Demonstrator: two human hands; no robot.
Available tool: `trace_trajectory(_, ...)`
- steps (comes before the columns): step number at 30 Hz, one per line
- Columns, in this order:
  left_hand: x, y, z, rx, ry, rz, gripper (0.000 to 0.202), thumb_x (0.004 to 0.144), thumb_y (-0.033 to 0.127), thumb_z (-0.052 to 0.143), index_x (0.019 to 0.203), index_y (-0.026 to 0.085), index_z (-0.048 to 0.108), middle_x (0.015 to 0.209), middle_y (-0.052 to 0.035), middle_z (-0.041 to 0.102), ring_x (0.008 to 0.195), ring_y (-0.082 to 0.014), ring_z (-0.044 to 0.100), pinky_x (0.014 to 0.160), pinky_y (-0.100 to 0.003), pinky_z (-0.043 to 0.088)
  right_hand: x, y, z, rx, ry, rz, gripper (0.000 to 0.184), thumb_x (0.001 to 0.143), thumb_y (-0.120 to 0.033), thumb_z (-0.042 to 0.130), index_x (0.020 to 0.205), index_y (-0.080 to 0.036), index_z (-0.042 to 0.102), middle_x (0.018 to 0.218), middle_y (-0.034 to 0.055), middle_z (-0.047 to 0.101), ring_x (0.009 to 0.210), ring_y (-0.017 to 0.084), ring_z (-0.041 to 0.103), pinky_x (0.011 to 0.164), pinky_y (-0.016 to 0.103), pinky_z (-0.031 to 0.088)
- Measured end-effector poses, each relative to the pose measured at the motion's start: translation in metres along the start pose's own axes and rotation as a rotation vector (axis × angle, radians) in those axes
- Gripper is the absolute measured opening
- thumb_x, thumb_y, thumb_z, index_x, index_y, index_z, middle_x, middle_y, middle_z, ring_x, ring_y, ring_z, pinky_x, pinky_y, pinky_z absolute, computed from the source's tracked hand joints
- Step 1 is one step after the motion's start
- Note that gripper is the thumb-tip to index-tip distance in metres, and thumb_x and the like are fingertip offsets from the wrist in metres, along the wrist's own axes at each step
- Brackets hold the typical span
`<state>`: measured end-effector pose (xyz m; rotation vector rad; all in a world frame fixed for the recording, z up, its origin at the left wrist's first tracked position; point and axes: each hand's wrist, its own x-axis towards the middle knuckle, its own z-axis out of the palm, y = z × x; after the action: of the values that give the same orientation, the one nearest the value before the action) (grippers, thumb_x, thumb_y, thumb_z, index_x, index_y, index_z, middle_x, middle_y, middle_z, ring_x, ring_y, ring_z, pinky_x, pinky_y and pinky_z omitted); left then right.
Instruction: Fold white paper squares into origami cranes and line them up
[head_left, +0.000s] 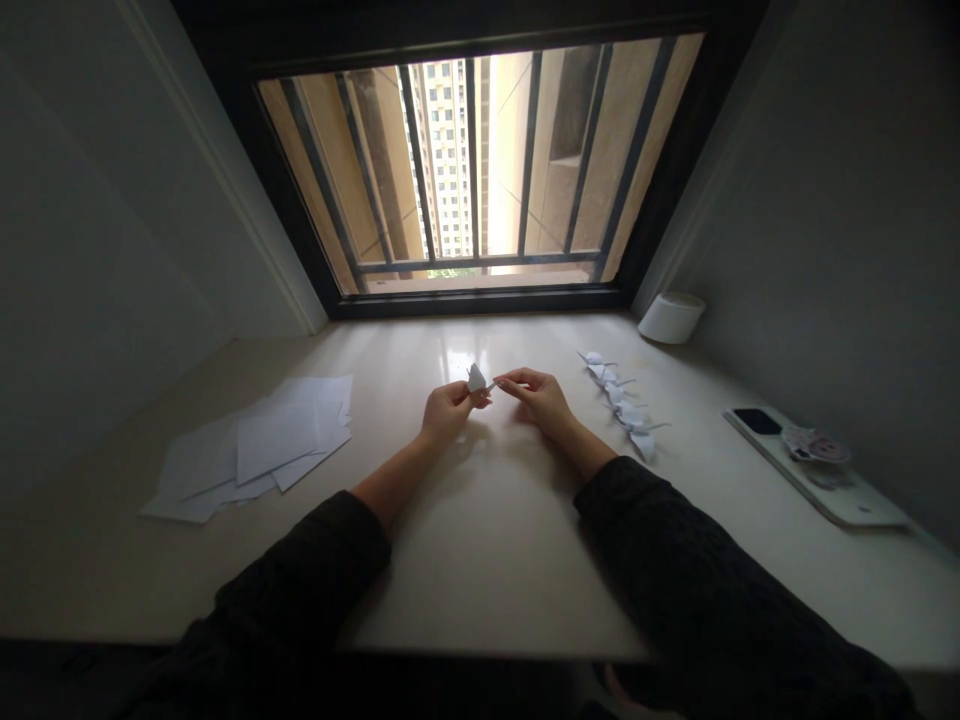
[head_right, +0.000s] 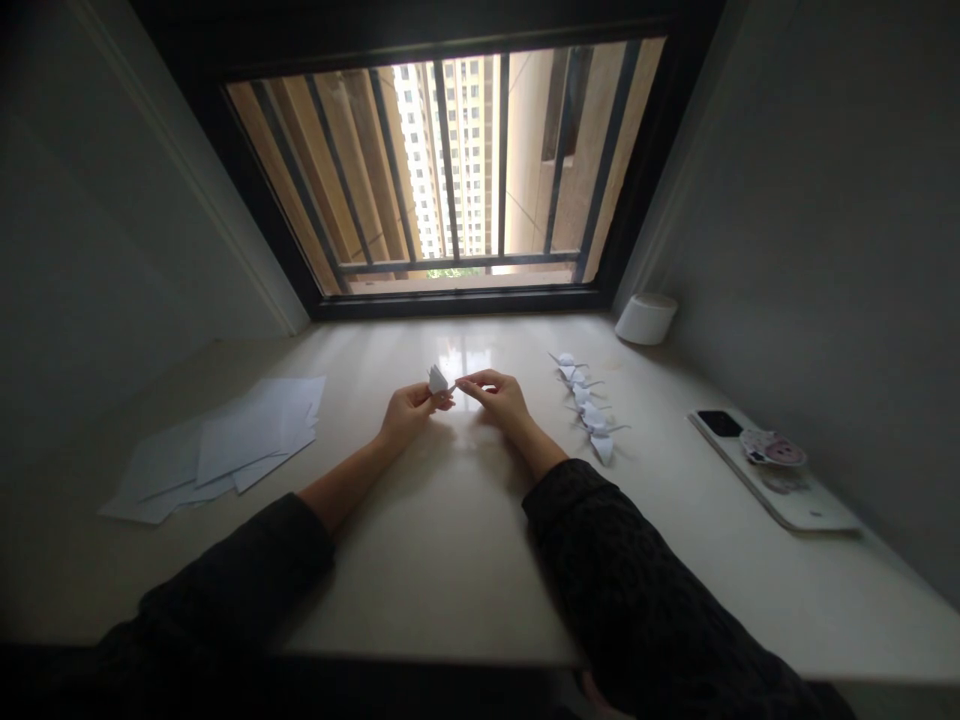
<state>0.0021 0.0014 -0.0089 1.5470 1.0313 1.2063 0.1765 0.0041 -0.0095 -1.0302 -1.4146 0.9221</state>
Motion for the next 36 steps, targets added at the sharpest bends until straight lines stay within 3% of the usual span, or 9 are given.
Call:
trace_trajectory(14,-0.001,0.003,0.000,0.037,-0.011,-0.037,0.032,0.071,0.044,0.066,0.078,0.013,0.069,0.076,-0.0089,0.071,0.072,-0.0198,0.066,0.068,-0.030,0.049,0.002,0.007,0.000,0.012,0.041,-0.038,0.030,0.064,-0.049,0.071,0.074,-0.021,0.072,0.080,0.0055,0.070,0.078,0.021,0.063,0.065,0.031,0.048)
trace_trajectory(25,-0.003,0.002,0.003,0.098,0.005,-0.019,0.029,0.072,0.042,0.064,0.075,0.014,0.069,0.074,-0.0083,0.071,0.071,-0.0198,0.067,0.067,-0.029,0.050,-0.001,-0.001,0.000,-0.311,0.059,-0.242,0.020,0.078,-0.038,0.059,0.073,-0.021,0.068,0.076,0.0035,0.065,0.073,0.017,0.059,0.065,0.031,0.044)
trace_trajectory(36,-0.004,0.003,0.004,0.150,0.012,-0.024,0.029,0.073,0.042,0.063,0.077,0.015,0.069,0.075,-0.0083,0.071,0.072,-0.0209,0.067,0.066,-0.029,0.050,0.001,-0.004,-0.006,-0.435,0.026,-0.345,0.015,0.080,-0.033,0.059,0.074,-0.022,0.068,0.074,0.0030,0.065,0.075,0.017,0.057,0.071,0.032,0.044)
